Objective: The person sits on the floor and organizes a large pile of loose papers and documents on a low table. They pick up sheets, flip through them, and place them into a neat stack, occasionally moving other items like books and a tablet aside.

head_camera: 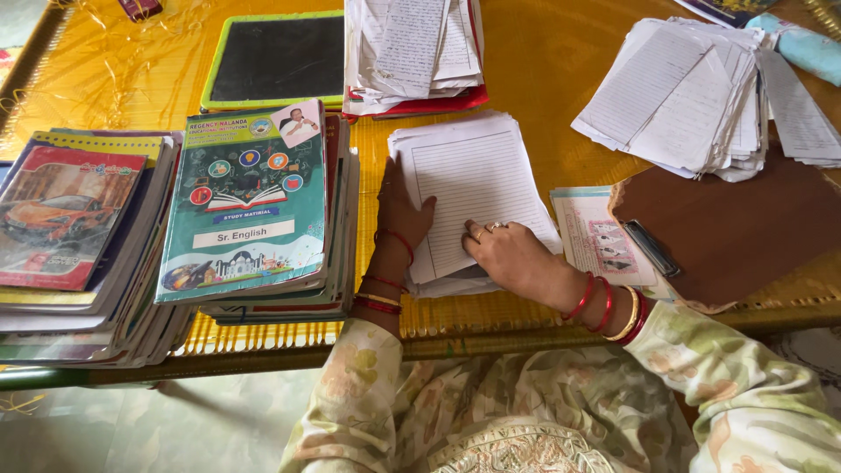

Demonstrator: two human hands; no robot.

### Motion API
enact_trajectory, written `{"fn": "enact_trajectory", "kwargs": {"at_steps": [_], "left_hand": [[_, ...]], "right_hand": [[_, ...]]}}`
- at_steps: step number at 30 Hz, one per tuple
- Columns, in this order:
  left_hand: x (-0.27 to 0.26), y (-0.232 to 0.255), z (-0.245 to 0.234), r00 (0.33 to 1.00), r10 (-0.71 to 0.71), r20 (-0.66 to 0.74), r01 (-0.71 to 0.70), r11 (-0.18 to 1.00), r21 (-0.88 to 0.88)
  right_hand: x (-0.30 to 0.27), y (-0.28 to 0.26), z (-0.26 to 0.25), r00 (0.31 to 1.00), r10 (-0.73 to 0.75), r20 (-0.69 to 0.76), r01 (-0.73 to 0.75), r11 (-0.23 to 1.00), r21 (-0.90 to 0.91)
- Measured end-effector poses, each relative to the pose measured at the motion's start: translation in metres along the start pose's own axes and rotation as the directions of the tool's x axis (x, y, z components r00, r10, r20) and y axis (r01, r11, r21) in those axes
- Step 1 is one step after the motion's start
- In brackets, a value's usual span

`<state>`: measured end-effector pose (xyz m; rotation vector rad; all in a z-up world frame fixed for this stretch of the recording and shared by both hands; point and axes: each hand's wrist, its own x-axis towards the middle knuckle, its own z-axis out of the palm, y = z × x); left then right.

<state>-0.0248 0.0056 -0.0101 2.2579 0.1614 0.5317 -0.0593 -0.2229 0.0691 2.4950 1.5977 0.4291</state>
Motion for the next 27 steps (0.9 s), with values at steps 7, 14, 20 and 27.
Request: {"fn": "enact_trajectory", "kwargs": {"at_steps": [7, 14, 20, 27], "left_hand": [[-0.008, 0.036, -0.015, 0.895, 0.026, 0.445, -0.212, 0.903, 0.373], [-0.008, 0.040, -0.017, 0.880, -0.009, 0.476, -0.200, 0.900, 0.387], [-0.009, 0.048, -0.020, 0.860, -0.050, 0.508, -0.185, 0.897, 0.401], [-0.008, 0.051, -0.021, 0.850, -0.079, 0.520, -0.181, 0.884, 0.431]], "right_hand": [[-0.008, -0.001, -0.001, 0.998, 0.053, -0.037, -0.044, 0.974, 0.220], [-0.035, 0.044, -0.011, 0.960, 0.017, 0.278, -0.240, 0.561, 0.792], [-0.059, 0.174, 0.045, 0.765, 0.607, 0.214, -0.584, 0.514, 0.628], [-0.076, 0.260, 0.115, 0.707, 0.688, -0.162, -0.657, 0.724, 0.209]]}}
